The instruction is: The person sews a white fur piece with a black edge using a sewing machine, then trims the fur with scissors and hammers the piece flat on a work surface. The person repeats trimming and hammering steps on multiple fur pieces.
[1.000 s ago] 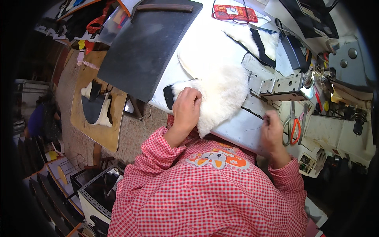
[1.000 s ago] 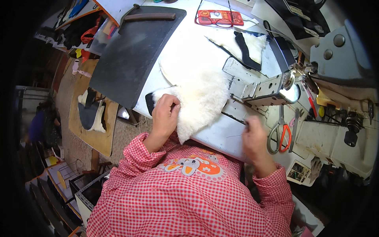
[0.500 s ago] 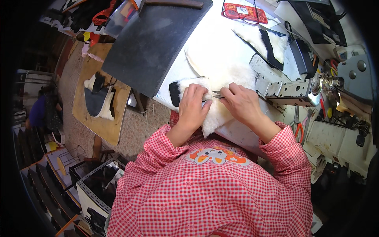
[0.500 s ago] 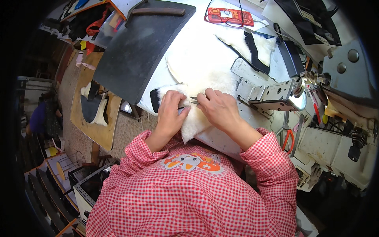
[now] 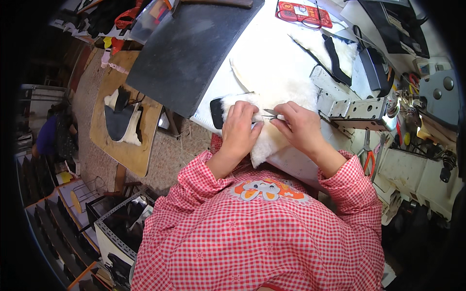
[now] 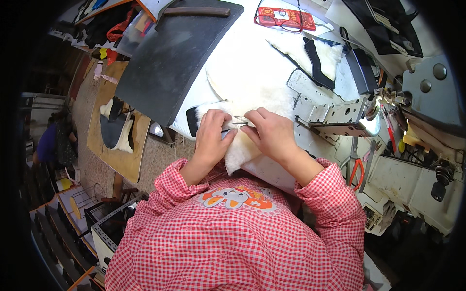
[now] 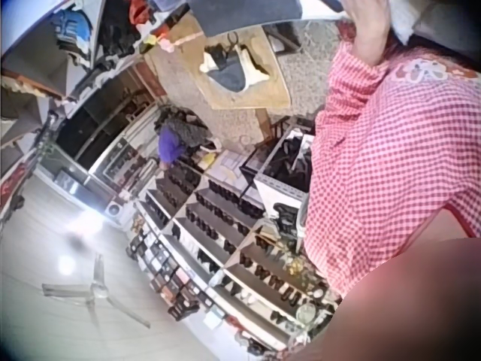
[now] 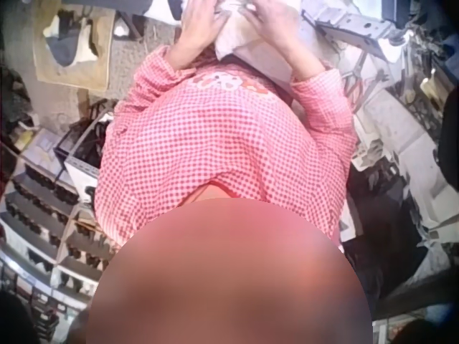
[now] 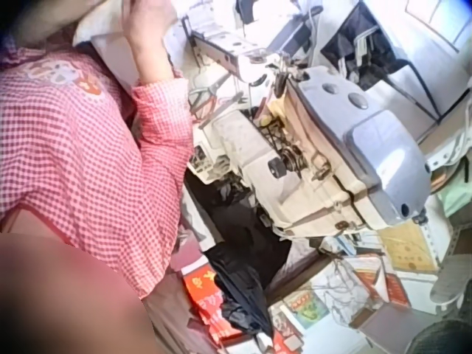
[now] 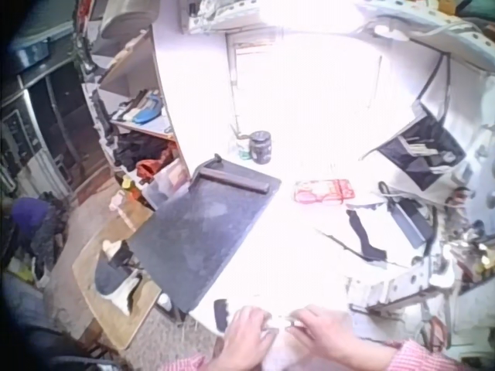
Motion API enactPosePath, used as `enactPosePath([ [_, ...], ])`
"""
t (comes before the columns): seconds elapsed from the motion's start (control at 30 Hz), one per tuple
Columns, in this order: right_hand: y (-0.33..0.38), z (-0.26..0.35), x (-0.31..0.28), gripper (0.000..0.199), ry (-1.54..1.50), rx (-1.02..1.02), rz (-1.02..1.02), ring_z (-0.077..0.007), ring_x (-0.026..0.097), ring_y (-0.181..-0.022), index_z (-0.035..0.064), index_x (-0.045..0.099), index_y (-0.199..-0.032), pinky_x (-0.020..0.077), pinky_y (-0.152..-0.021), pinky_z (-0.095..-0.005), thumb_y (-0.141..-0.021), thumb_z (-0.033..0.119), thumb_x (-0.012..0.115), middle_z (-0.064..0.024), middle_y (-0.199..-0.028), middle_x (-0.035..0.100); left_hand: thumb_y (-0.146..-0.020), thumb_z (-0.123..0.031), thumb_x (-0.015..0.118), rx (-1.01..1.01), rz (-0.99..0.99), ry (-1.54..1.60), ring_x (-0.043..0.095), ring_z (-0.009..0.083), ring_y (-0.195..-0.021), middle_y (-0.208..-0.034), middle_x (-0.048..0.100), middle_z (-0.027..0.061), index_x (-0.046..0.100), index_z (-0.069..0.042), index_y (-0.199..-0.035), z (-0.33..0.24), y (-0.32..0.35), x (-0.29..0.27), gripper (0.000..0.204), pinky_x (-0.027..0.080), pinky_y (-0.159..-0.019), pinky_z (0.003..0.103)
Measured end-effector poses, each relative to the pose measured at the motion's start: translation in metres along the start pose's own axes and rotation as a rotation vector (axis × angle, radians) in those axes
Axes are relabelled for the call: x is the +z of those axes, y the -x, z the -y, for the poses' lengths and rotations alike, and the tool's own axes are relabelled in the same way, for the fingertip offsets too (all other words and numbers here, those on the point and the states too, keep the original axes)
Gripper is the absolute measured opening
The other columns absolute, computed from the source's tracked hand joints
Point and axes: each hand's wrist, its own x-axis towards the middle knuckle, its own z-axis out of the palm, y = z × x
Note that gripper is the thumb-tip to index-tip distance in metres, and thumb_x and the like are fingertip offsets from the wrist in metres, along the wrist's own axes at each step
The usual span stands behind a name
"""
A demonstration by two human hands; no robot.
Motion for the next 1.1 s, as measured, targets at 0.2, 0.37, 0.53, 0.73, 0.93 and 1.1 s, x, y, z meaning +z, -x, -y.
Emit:
enactPosePath([
  [0.2, 0.003, -0.007, 0.006, 0.018, 0.252, -0.127, -0.026, -0.0221, 0.063, -0.068, 0.0151, 0.059, -0.088, 0.0501, -0.054, -0.0364, -0.079, 0.025, 0.070, -0.0030, -0.077, 0.056, -0.073, -0.007, 0.074, 0.012, 0.001, -0.009, 0.055, 0.0315, -0.096, -0.102, 0.054, 0.0126, 0.057, -0.003, -0.100, 0.000, 0.000, 0.000, 0.032, 0.046, -0.082, 0.040],
  [0.37, 0.003, -0.009, 0.009, 0.018, 0.253, -0.106, -0.030, -0.0216, 0.063, -0.069, 0.0155, 0.059, -0.089, 0.0501, -0.055, -0.0359, -0.079, 0.025, 0.070, -0.0028, -0.077, 0.056, -0.073, -0.008, 0.074, 0.010, 0.011, -0.018, 0.054, 0.0314, -0.097, -0.102, 0.054, 0.0126, 0.057, -0.003, -0.100, -0.001, -0.001, -0.001, 0.032, 0.046, -0.082, 0.040],
  [0.53, 0.001, -0.009, 0.010, 0.018, 0.147, -0.081, -0.025, -0.0236, 0.064, -0.069, 0.0139, 0.061, -0.091, 0.0503, -0.057, -0.0367, -0.080, 0.025, 0.070, -0.0045, -0.076, 0.058, -0.073, -0.008, 0.074, 0.017, 0.013, -0.024, 0.054, 0.0316, -0.097, -0.102, 0.054, 0.0127, 0.056, -0.003, -0.100, -0.001, -0.002, -0.001, 0.033, 0.046, -0.082, 0.040],
  [0.73, -0.006, -0.011, 0.012, 0.026, -0.534, 0.273, 0.159, -0.0246, 0.065, -0.068, 0.0080, 0.064, -0.101, 0.0497, -0.061, -0.0344, -0.084, 0.027, 0.071, -0.0093, -0.076, 0.066, -0.073, -0.008, 0.073, -0.017, 0.036, -0.052, 0.054, 0.0316, -0.097, -0.102, 0.054, 0.0126, 0.056, -0.003, -0.100, -0.002, -0.002, -0.001, 0.033, 0.046, -0.082, 0.040],
  [0.93, -0.001, -0.007, 0.009, 0.027, -0.320, 0.308, 0.029, -0.0248, 0.066, -0.069, 0.0076, 0.065, -0.101, 0.0503, -0.063, -0.0347, -0.084, 0.027, 0.071, -0.0105, -0.077, 0.067, -0.074, -0.008, 0.073, -0.033, 0.014, -0.007, 0.055, 0.0306, -0.096, -0.101, 0.054, 0.0118, 0.057, -0.004, -0.099, -0.006, -0.002, -0.003, 0.030, 0.046, -0.081, 0.039],
  [1.1, 0.007, -0.007, 0.009, 0.026, -0.285, 0.340, 0.020, -0.0262, 0.066, -0.070, 0.0090, 0.065, -0.101, 0.0513, -0.065, -0.0362, -0.084, 0.028, 0.071, -0.0100, -0.081, 0.068, -0.077, -0.006, 0.070, -0.112, -0.007, 0.067, 0.056, 0.0284, -0.095, -0.097, 0.057, 0.0096, 0.059, -0.004, -0.091, -0.007, -0.003, 0.001, 0.018, 0.046, -0.081, 0.037],
])
